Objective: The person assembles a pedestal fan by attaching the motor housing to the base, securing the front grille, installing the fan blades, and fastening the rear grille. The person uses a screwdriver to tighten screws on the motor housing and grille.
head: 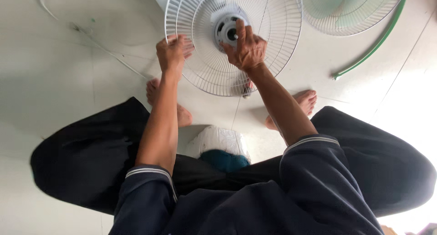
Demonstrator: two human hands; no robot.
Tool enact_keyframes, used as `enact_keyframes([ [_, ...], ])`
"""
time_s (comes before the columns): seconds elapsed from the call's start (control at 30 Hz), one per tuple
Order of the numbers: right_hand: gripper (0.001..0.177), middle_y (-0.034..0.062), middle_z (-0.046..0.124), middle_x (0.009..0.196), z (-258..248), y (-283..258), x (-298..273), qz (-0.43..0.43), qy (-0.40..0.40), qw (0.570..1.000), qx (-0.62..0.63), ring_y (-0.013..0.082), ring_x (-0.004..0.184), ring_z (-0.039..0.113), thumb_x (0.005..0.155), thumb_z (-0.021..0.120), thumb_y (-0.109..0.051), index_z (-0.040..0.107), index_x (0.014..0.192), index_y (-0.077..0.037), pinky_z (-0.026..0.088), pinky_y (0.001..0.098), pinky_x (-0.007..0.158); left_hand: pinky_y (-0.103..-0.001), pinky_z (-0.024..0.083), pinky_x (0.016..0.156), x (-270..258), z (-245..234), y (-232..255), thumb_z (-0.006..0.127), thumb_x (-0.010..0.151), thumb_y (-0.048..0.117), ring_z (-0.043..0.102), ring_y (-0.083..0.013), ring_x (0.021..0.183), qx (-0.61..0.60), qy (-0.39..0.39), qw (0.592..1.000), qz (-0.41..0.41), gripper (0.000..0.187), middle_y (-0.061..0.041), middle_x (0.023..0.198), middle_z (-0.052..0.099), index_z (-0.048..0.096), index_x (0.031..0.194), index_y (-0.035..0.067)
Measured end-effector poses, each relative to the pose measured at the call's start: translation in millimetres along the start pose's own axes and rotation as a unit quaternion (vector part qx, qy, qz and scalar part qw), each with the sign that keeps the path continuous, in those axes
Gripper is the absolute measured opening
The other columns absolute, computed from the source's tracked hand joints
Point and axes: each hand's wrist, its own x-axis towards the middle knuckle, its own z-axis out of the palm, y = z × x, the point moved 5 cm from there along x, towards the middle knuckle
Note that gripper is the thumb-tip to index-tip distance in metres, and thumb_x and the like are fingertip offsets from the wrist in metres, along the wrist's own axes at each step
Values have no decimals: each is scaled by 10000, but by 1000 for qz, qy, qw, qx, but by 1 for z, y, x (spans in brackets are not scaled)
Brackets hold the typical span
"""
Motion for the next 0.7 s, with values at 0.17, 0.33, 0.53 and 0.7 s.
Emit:
enact_keyframes([
  [0.17,796,191,627,1015,-4,19,14,41,-189,980,41,267,593,635,746,802,-485,381,1238,-23,526,374,441,-276,562,504,3,-2,1,607,870,100,694,-187,624,34,22,999,10,138,-107,806,699,650,960,5],
  [0.33,705,181,646,994,-34,63,-9,182,-66,958,211,248,799,675,749,827,-222,409,1284,-33,574,342,647,-286,541,504,4,-10,0,664,815,33,693,-200,631,62,65,994,66,143,-118,814,674,630,945,-16],
  [0.53,617,200,562,1045,-32,53,-58,199,-9,962,187,273,857,593,722,818,-169,459,1186,22,559,355,632,-491,413,874,-33,-9,29,788,689,119,495,-368,1110,402,239,846,256,651,-230,1282,479,454,1238,19],
  [0.7,654,215,508,1079,-19,8,-56,198,10,961,193,296,926,570,698,824,-178,463,1206,20,548,390,710,-515,240,1126,-64,54,23,784,730,165,371,-322,1329,483,40,772,411,822,-163,1426,389,356,1426,79],
])
